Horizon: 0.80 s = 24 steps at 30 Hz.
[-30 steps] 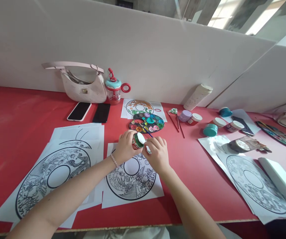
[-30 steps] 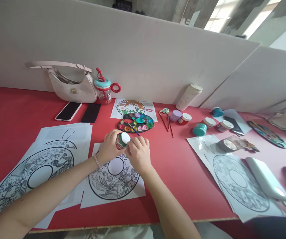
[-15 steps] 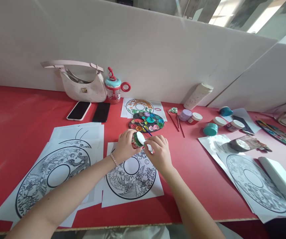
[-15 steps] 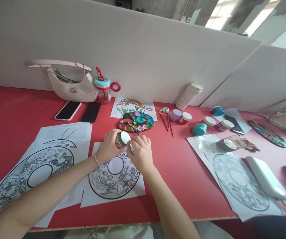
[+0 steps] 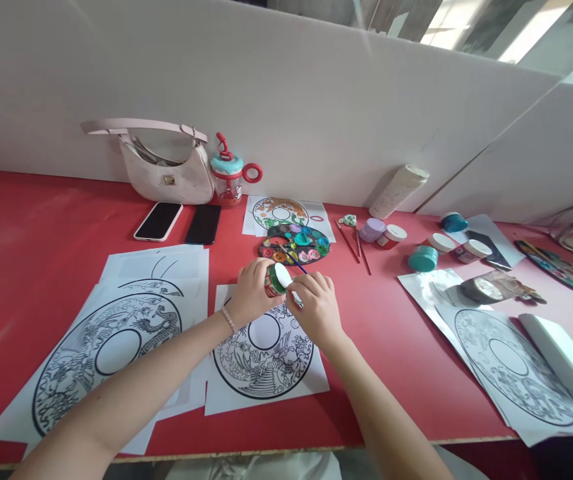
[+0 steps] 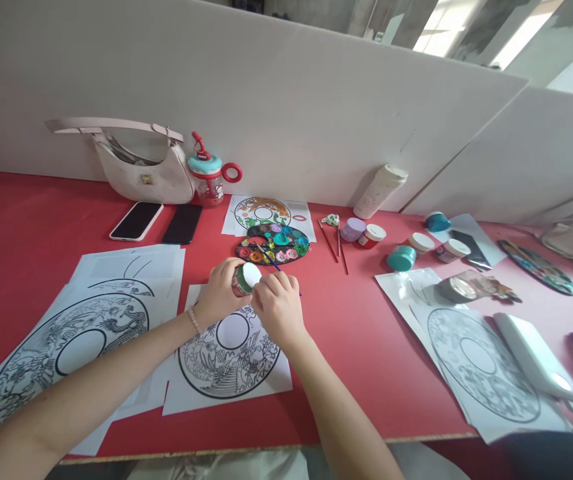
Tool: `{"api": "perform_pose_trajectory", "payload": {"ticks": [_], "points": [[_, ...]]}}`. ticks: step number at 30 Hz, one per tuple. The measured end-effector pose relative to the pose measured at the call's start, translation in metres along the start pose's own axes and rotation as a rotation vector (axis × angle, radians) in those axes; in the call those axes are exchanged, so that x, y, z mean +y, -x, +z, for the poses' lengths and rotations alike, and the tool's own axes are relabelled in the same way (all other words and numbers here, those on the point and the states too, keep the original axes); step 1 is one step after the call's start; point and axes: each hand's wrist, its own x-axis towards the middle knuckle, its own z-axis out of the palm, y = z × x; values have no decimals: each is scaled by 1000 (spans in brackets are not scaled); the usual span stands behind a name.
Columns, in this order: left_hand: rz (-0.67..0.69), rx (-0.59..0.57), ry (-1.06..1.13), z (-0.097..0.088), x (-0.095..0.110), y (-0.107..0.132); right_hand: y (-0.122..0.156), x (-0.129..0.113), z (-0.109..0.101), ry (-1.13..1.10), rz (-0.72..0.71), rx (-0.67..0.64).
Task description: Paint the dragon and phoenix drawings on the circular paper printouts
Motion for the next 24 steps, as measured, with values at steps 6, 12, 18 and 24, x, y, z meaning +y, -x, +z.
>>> {"api": "perform_pose_trajectory", "payload": {"ticks": [6,12,18,24], "points": [[14,-4,-9,0,0,0,-1,-1,0,-3,13,8],[33,-27,2,-2,1,0,-2,4,-4,-62,45,35],[39,-68,47,-4,0,1,-3,11,-7,-167,112,45],[55,-108,74,-5,0,0,-6,20,-15,-230,163,86]]}}
